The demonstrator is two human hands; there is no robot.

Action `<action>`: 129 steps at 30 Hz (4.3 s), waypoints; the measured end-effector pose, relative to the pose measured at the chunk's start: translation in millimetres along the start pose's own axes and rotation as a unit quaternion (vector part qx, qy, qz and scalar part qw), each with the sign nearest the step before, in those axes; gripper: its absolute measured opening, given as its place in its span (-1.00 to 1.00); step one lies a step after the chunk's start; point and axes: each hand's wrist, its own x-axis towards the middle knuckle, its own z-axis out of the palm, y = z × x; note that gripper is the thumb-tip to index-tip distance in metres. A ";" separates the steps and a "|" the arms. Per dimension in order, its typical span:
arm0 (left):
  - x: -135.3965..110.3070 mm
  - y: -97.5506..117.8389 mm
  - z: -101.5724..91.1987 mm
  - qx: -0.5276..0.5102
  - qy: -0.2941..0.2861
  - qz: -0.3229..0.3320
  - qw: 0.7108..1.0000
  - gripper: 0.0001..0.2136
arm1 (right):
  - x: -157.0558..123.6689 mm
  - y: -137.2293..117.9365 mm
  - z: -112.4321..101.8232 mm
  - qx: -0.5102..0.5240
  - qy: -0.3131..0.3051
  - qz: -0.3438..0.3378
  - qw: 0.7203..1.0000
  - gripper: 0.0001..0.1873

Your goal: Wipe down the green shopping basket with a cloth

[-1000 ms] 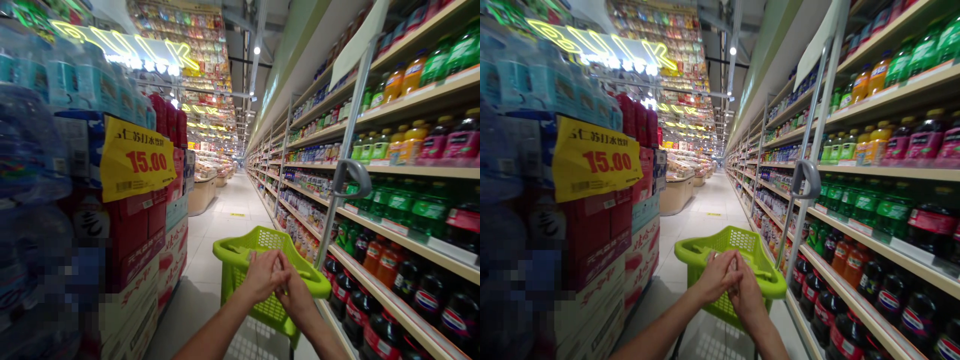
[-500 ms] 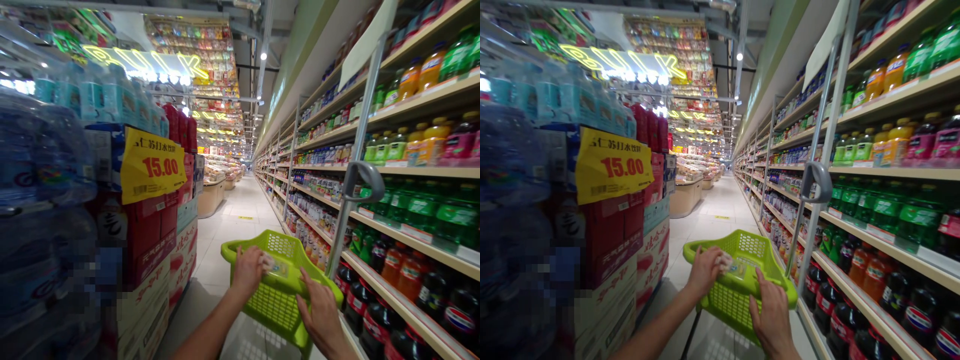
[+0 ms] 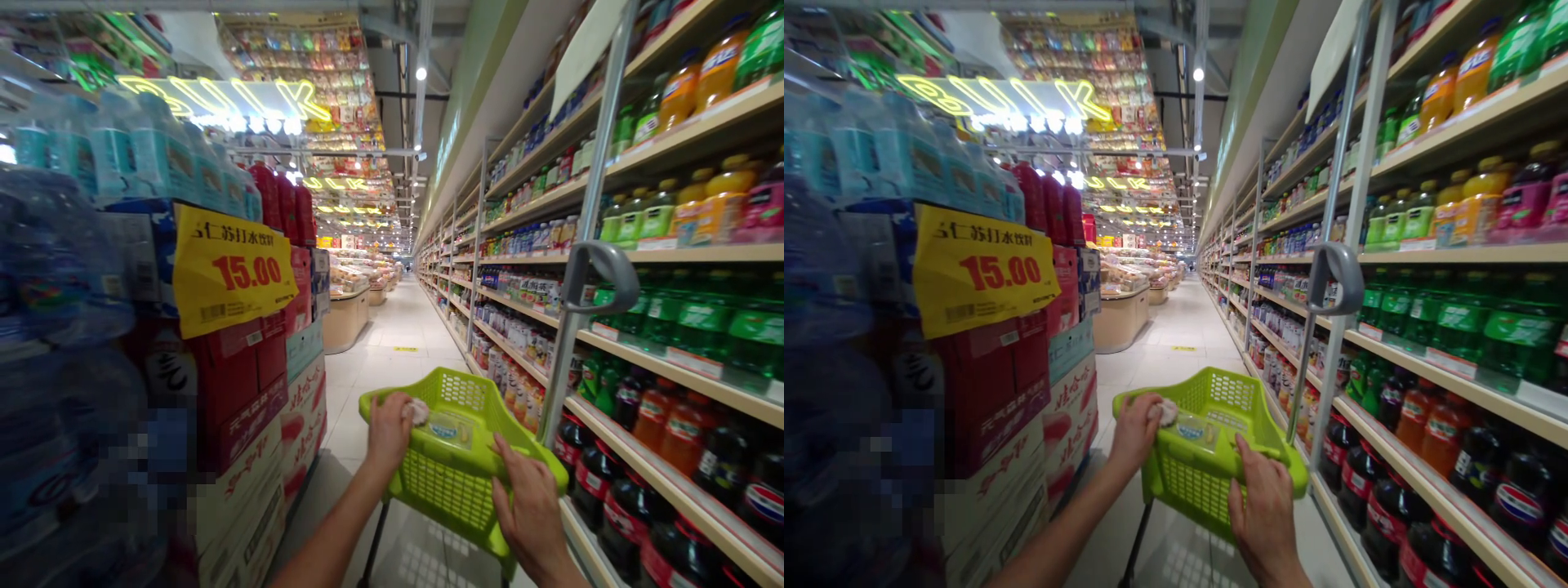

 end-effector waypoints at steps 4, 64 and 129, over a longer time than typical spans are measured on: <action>-19.7 61.3 30.8 -0.054 -0.064 0.150 0.985 -0.77 | 7.0 12.1 -0.9 -0.010 -0.032 -0.015 0.999 -0.43; -13.7 56.7 28.1 -0.024 -0.078 0.199 0.977 -0.82 | 5.4 24.3 13.6 -0.083 -0.021 0.082 0.993 -0.51; 3.5 -31.2 -16.8 0.002 -0.021 -0.035 0.999 -0.75 | 22.6 41.1 -5.0 -0.119 -0.079 -0.050 0.988 -0.63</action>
